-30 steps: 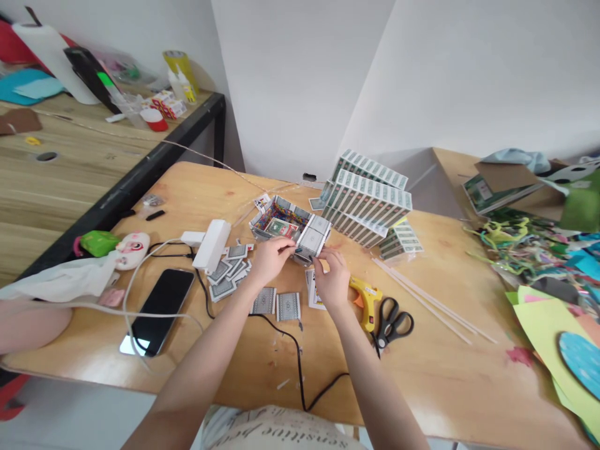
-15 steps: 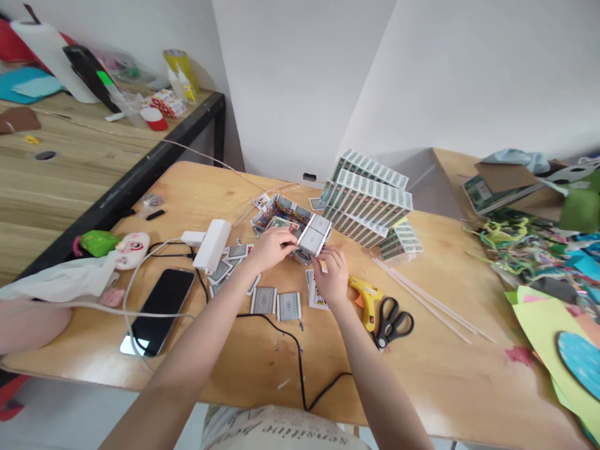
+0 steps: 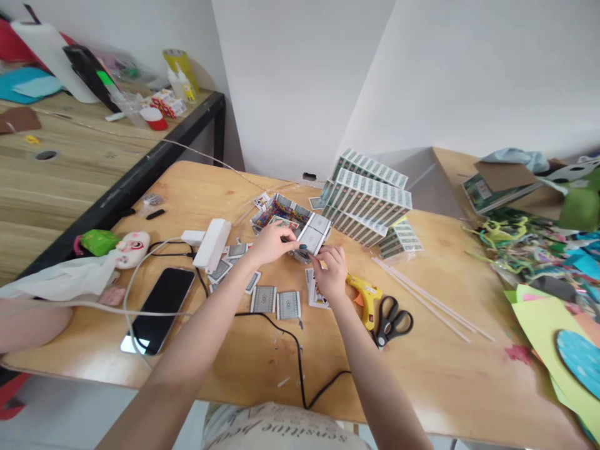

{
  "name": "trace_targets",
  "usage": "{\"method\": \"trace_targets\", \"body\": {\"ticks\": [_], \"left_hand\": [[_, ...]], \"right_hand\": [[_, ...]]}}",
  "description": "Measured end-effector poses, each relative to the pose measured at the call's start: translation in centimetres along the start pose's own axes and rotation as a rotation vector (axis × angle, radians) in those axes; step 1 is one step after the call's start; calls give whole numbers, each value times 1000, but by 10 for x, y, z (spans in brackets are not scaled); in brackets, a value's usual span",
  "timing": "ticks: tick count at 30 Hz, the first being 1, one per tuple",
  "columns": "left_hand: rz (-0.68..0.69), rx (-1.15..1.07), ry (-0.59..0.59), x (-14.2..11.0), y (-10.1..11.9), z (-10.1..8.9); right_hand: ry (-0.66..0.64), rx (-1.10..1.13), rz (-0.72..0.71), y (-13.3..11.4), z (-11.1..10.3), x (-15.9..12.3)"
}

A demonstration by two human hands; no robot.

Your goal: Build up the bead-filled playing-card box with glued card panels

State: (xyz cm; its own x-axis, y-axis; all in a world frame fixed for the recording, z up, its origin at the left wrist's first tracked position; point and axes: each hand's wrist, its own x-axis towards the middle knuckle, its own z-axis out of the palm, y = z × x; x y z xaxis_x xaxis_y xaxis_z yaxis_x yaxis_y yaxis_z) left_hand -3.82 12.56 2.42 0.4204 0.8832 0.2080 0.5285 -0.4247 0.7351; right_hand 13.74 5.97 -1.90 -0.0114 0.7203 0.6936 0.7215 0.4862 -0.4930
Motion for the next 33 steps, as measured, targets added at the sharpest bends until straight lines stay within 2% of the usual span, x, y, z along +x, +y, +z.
{"method": "trace_targets", "body": {"ticks": [5, 12, 17, 21, 24, 29, 33], "left_hand": [[4, 53, -41, -1, 1, -3], [38, 79, 66, -6, -8, 5], [12, 87, 76, -6, -8, 6], [-27, 84, 14, -3, -4, 3], [-26, 73, 15, -3, -4, 3], [-5, 93, 65, -7, -8, 6], [5, 129, 52, -7, -13, 10]], "right_hand": [[9, -8, 3, 0, 2, 0], [17, -5, -13, 0, 3, -7], [-62, 23, -44, -3, -7, -11], [-75, 83, 95, -10, -19, -7], [-81, 104, 207, -13, -27, 3], [-290, -58, 89, -8, -33, 22], [-361, -134, -1, 0, -33, 31]]}}
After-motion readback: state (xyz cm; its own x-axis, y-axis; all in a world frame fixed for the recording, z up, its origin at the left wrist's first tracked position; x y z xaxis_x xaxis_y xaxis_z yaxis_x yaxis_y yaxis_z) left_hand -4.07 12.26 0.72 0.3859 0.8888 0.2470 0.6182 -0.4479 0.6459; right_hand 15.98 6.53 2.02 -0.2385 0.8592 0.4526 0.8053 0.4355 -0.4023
